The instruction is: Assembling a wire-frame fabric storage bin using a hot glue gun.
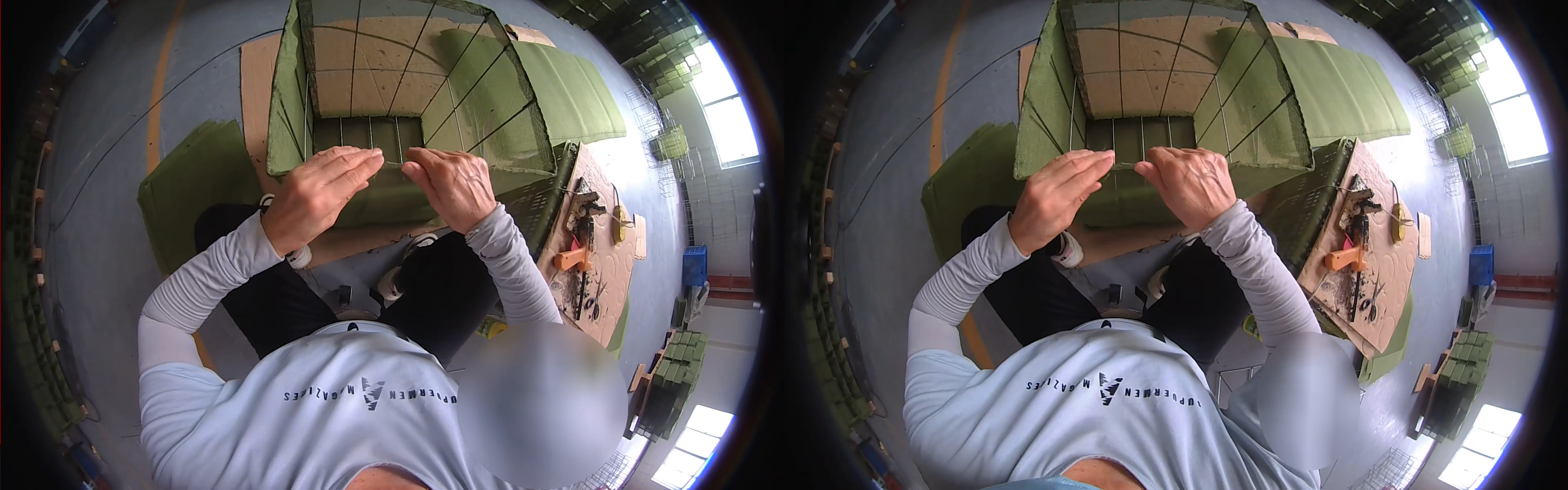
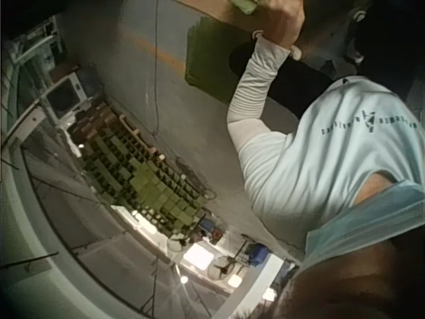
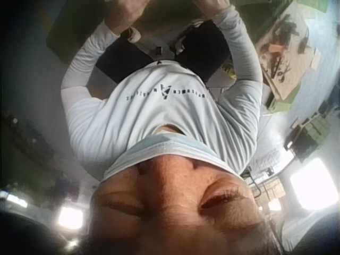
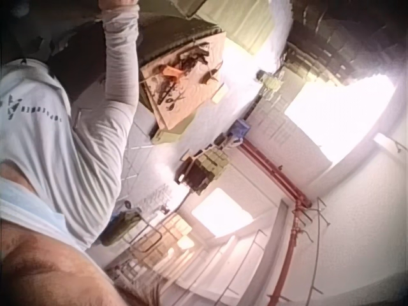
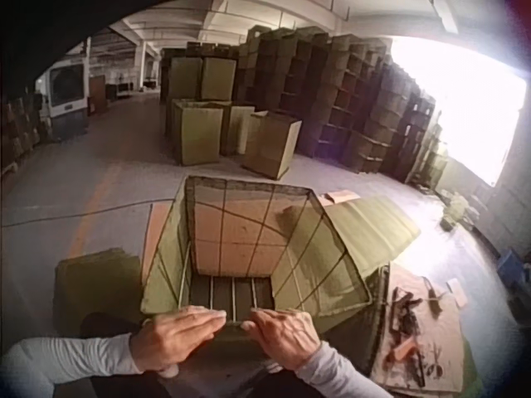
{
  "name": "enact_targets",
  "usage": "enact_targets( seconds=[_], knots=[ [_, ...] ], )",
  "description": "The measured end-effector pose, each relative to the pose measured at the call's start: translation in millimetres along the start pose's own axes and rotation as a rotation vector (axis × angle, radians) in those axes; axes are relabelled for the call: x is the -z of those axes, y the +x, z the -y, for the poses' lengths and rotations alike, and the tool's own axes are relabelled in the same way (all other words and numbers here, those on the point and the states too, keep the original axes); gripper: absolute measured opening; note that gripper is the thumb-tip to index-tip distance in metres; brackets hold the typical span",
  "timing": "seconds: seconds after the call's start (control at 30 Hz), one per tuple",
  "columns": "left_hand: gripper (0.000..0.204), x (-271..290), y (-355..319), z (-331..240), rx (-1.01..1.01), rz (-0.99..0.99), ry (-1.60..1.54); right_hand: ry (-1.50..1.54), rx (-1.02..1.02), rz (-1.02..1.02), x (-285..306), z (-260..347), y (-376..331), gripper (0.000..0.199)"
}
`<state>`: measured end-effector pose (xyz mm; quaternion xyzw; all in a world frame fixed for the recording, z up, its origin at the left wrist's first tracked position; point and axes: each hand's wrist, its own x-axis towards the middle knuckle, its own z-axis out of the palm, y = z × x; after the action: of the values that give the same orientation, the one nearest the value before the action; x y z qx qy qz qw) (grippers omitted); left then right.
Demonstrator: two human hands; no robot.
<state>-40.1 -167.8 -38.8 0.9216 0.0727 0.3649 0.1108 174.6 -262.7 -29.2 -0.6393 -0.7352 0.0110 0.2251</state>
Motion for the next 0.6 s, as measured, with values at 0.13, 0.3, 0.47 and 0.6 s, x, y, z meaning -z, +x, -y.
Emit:
enact_targets(
  seconds=[0.13, 0.3, 0.47, 0.6],
  knots=[
    [0.025, -6.3, -25.4, -23.0, -0.372, 0.208, -0.084, 0.001, -0.076, 0.068, 0.0, 3.5, 3.9, 0.040],
    [0.029, 2.3, -44.8, -39.4, -0.293, 0.430, -0.252, 0.026, -0.073, 0.070, 2.5, 4.8, 4.2, 0.039],
    [0.031, 26.4, 3.1, -0.3, -0.008, -0.008, 0.177, 0.015, -0.054, 0.057, 3.5, 6.7, 5.0, 0.033],
    [0.023, 11.4, -2.7, 7.9, 0.161, 0.177, 0.028, 0.007, 0.043, -0.009, -5.2, 5.8, 7.8, 0.028]
  ],
)
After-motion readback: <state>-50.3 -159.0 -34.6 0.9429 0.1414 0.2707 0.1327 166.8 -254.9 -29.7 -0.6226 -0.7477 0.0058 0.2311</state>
